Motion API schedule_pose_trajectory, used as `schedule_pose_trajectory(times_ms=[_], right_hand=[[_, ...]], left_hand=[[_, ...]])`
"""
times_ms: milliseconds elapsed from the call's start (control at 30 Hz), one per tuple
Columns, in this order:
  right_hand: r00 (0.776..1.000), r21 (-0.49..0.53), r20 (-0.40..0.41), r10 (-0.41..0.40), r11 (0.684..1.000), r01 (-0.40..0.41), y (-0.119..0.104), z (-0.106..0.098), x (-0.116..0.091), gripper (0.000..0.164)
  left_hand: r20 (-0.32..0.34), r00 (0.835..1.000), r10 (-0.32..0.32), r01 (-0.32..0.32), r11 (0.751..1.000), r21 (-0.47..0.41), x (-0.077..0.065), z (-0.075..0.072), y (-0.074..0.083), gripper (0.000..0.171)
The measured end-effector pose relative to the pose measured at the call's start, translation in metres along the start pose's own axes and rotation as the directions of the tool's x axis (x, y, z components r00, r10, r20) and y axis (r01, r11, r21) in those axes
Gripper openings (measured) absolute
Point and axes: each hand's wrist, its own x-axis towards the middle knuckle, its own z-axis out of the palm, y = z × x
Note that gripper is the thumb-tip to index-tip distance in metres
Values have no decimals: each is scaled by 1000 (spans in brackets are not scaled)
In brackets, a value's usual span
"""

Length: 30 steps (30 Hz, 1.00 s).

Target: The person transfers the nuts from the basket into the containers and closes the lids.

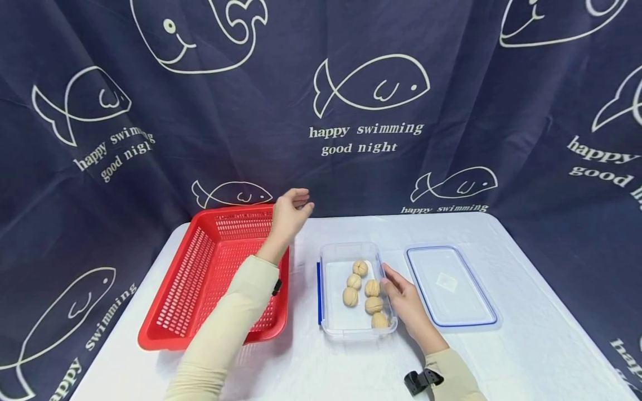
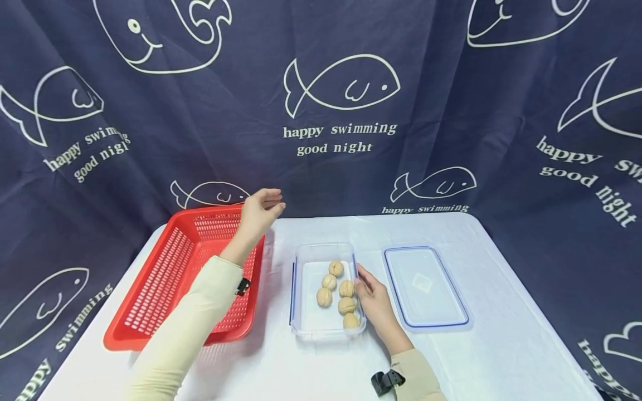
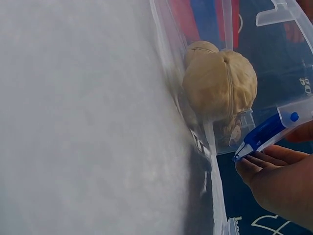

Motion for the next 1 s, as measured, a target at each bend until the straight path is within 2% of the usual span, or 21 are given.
schedule_pose_trajectory(times_ms=[67, 200, 367, 567, 800, 1000], right_hand=[[1000, 2, -1, 0, 1000, 0, -1, 0, 0, 48], [1000, 4, -3, 0, 1000, 0, 0, 0, -1, 48], [1000, 0, -8, 0, 1000, 0, 0, -1, 0, 47], [1000, 4, -4, 9, 1000, -9, 0, -1, -1, 48], [1000, 4, -6, 7, 1000, -7, 0, 0, -2, 48], [1000, 8, -8, -4, 1000, 5, -1, 1, -2, 48]], left_hand=[[-9, 1000, -11, 11, 1000, -28, 5, -9, -8, 30], [-29, 999, -32, 31, 999, -30, 12, -25, -26, 30], [-39, 996, -78, 76, 996, -34, 17, -36, -53, 29], [-47, 989, -141, 142, 990, 4, 18, -40, -85, 29], [-52, 980, -192, 195, 978, 70, 16, -42, -111, 28], [-43, 953, -300, 303, 946, 116, 17, -41, -128, 28]])
